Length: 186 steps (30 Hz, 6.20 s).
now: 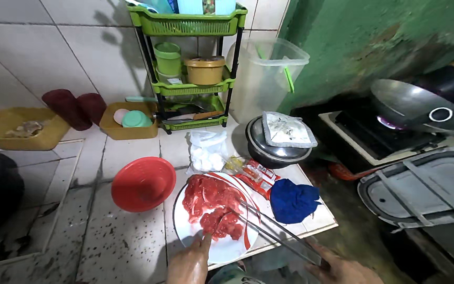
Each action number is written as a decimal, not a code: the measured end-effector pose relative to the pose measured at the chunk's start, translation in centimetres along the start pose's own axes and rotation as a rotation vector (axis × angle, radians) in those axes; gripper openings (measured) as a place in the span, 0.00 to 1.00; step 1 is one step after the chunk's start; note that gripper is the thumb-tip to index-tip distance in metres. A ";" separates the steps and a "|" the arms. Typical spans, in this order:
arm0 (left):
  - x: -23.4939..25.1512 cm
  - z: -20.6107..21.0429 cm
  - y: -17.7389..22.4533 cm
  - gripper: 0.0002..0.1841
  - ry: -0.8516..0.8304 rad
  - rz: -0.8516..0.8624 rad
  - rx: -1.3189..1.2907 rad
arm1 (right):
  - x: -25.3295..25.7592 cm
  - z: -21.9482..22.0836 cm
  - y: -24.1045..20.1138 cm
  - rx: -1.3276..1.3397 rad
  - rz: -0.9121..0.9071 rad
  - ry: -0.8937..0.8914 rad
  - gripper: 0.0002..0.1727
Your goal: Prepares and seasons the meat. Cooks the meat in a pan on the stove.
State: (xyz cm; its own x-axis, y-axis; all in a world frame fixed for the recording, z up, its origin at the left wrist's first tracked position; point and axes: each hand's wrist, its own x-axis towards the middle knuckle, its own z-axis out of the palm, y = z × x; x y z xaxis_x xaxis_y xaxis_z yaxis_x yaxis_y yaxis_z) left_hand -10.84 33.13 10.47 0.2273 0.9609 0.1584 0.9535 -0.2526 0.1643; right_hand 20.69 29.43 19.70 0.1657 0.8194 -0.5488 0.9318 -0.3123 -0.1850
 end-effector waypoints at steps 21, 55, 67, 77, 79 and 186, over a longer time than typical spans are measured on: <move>-0.7 -0.3 -0.5 0.22 -0.044 0.063 0.068 | 0.3 -0.8 -0.4 -0.124 -0.010 0.003 0.40; -0.4 0.2 0.1 0.20 -0.028 0.029 0.060 | 0.5 6.3 0.9 0.301 -0.041 0.048 0.36; -1.9 -5.4 -4.4 0.19 -0.146 -0.250 -0.373 | 0.8 2.0 -1.5 -0.154 -0.278 0.458 0.33; -0.6 -4.1 -5.0 0.19 -0.197 -0.301 -0.459 | 1.3 5.0 -3.6 -0.221 -0.321 0.658 0.37; -0.5 -3.9 -5.1 0.19 -0.212 -0.314 -0.466 | 1.0 6.3 -4.2 -0.165 -0.277 0.621 0.34; 4.6 -2.2 -0.6 0.20 -0.268 -0.534 -0.643 | 11.1 0.4 -0.8 0.419 -0.345 -0.178 0.30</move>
State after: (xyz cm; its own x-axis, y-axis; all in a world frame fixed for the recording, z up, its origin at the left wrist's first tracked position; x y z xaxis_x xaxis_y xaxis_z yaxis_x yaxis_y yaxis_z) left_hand -10.78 37.48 13.27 -0.1019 0.9429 -0.3170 0.6681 0.3010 0.6805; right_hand 21.62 38.58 13.45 -0.2163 0.8252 -0.5218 0.7084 -0.2352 -0.6655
